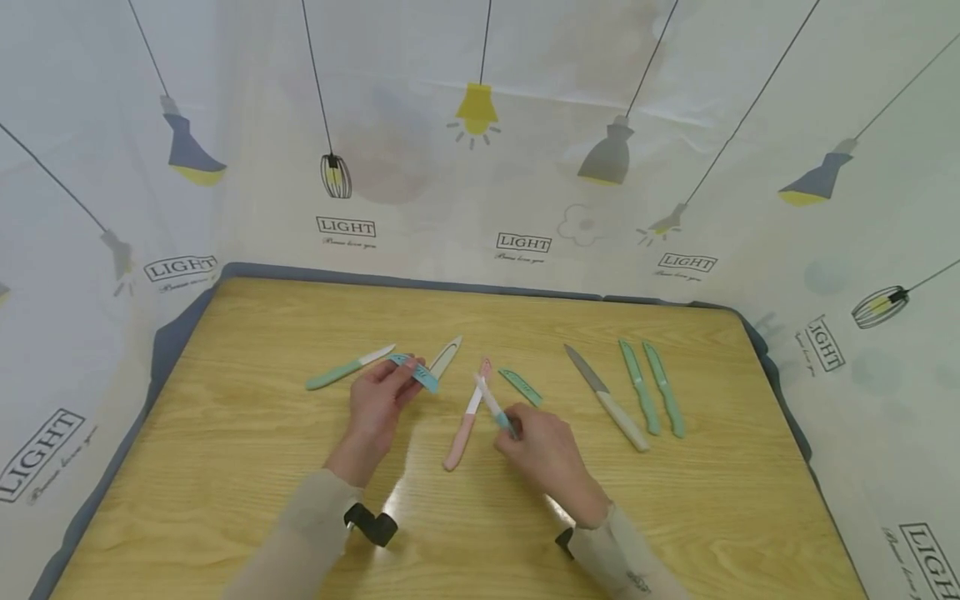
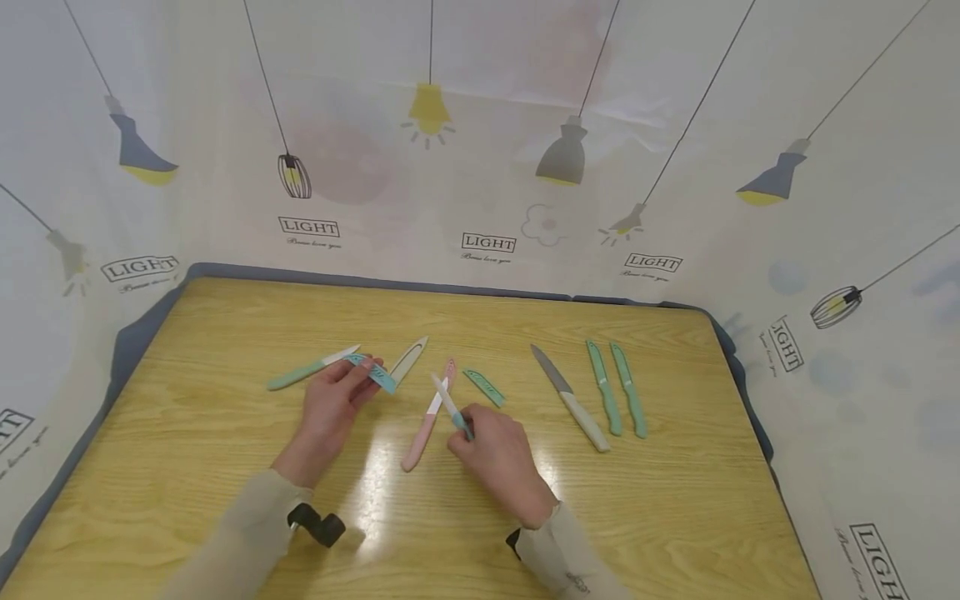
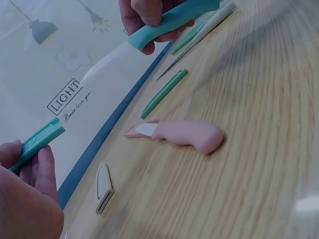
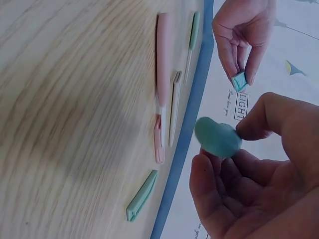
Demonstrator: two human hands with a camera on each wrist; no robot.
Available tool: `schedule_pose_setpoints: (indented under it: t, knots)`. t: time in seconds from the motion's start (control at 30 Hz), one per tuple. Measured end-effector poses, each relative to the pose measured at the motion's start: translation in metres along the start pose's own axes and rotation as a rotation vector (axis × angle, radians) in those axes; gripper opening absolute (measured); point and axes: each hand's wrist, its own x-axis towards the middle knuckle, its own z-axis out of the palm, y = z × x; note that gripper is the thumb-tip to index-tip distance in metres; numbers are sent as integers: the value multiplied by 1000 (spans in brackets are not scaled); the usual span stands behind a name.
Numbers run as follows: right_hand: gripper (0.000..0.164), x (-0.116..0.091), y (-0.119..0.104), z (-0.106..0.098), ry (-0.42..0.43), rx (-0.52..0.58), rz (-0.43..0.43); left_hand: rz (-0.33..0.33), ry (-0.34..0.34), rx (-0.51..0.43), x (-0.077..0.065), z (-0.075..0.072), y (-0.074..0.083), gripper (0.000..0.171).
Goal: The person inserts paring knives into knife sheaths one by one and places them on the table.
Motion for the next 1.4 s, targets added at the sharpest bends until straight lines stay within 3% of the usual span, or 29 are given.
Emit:
schedule_pose_setpoints:
  t: [0.3, 0.5, 0.73, 1.1, 1.4]
  knots:
    - [16, -7, 12, -7, 60, 90, -52, 15, -31, 29, -2, 7, -8, 35]
    - [21, -10, 21, -9, -14, 111, -104, 1, -43, 46, -4, 5, -11, 34]
    - [25, -11, 22, -6, -113, 200, -65, 4, -68, 68, -6, 6, -14, 37]
    - [27, -11, 19, 2, -143, 243, -51, -11, -88, 81, -8, 7, -19, 47]
    - [31, -11, 18, 3, -149, 247, -59, -13, -102, 43, -11, 10, -21, 31]
